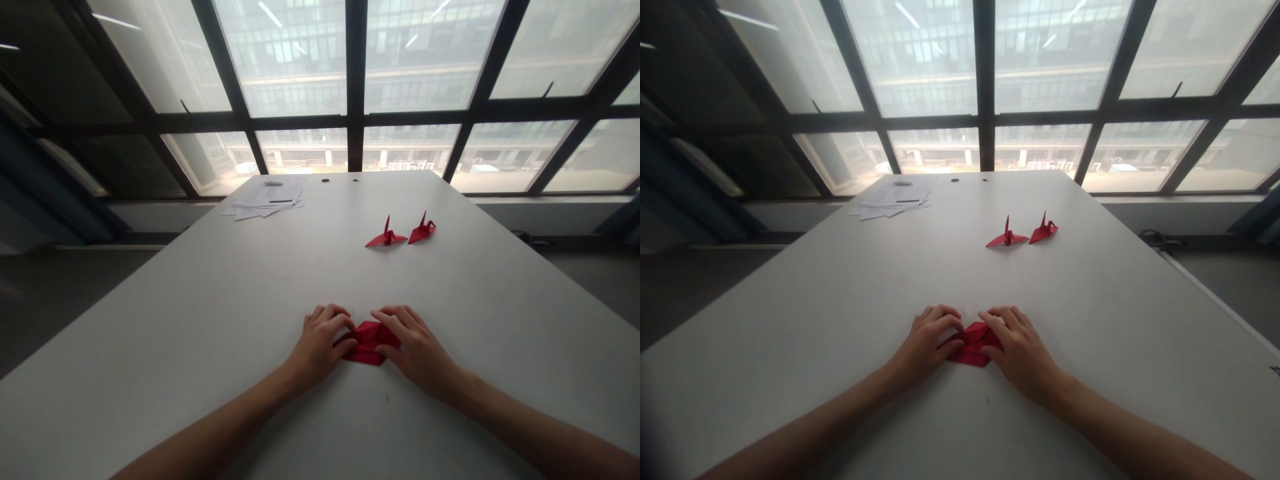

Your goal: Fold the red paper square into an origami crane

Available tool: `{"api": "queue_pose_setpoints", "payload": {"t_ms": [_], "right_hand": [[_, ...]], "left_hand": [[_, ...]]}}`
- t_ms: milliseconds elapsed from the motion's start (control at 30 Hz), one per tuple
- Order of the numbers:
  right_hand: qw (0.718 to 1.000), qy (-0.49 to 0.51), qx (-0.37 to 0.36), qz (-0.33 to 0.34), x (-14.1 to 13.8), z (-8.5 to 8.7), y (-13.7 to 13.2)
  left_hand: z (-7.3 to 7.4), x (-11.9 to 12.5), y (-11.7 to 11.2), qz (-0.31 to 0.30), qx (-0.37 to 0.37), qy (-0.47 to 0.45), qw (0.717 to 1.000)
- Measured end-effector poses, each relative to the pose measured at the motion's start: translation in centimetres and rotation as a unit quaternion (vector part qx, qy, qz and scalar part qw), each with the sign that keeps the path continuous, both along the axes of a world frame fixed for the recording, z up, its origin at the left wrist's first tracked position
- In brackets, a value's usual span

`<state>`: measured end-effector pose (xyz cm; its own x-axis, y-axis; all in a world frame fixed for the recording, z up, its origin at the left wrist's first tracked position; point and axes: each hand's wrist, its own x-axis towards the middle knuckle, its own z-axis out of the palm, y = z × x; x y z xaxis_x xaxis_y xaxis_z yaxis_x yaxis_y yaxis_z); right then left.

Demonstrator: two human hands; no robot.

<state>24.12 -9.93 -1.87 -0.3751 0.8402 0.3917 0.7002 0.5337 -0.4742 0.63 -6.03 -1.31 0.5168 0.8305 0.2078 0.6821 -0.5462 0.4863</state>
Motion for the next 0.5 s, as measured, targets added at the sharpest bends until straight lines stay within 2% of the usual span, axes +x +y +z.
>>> {"api": "queue_pose_setpoints", "payload": {"t_ms": [233,367,500], "right_hand": [[0.997,-0.055,-0.047,-0.041,0.1,0.5,0.3],[0.987,-0.087,-0.118,-0.065,-0.2,1.8,1.1],[0.971,-0.123,-0.194,-0.061,-0.7,3.4,1.9]], "left_hand": [[0.2,0.3,-1.0,0.050,0.023,0.044,0.997],[0.6,0.6,-1.5,0.062,0.020,0.070,0.995],[0.7,0.6,-1.4,0.059,-0.003,0.048,0.997]]}}
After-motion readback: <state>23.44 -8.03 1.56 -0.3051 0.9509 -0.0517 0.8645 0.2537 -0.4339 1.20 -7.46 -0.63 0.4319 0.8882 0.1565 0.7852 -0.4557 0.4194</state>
